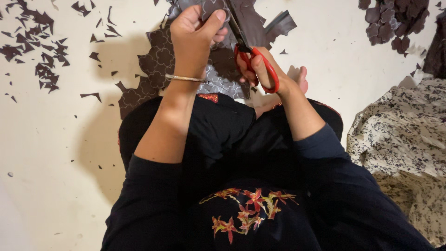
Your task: The person sits cross-legged on the floor and uses red-handled scissors to cut a dark brown patterned fabric. They hold the fabric with the left hand and cut along the pattern lines with the right hand, producing small cutouts that fall onto the floor.
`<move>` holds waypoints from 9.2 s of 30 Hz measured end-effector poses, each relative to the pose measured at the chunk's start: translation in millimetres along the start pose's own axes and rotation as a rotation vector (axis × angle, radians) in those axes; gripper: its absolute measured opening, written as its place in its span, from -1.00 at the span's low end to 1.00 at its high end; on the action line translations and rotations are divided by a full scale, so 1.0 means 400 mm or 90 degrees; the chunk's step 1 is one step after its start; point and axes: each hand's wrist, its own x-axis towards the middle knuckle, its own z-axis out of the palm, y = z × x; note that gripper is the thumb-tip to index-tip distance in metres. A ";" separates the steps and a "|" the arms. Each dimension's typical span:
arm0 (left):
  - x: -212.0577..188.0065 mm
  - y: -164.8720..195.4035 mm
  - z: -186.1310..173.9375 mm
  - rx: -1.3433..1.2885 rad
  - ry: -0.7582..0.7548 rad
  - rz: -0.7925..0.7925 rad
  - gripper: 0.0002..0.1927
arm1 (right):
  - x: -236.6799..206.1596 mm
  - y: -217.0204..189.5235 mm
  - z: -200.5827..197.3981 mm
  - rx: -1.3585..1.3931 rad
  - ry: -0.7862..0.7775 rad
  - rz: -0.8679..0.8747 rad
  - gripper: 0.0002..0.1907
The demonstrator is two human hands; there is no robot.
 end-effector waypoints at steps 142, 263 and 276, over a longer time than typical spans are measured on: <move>0.089 -0.235 -0.066 0.892 -0.029 0.068 -0.70 | 0.060 0.050 -0.074 0.213 0.374 0.090 -0.63; 0.070 -0.039 0.010 -0.111 -0.153 0.149 -0.96 | 0.033 -0.016 -0.022 -0.026 0.042 -0.030 0.08; 0.075 -0.036 0.003 -0.151 -0.188 0.166 -0.91 | 0.032 -0.025 -0.040 -0.028 0.050 -0.011 0.06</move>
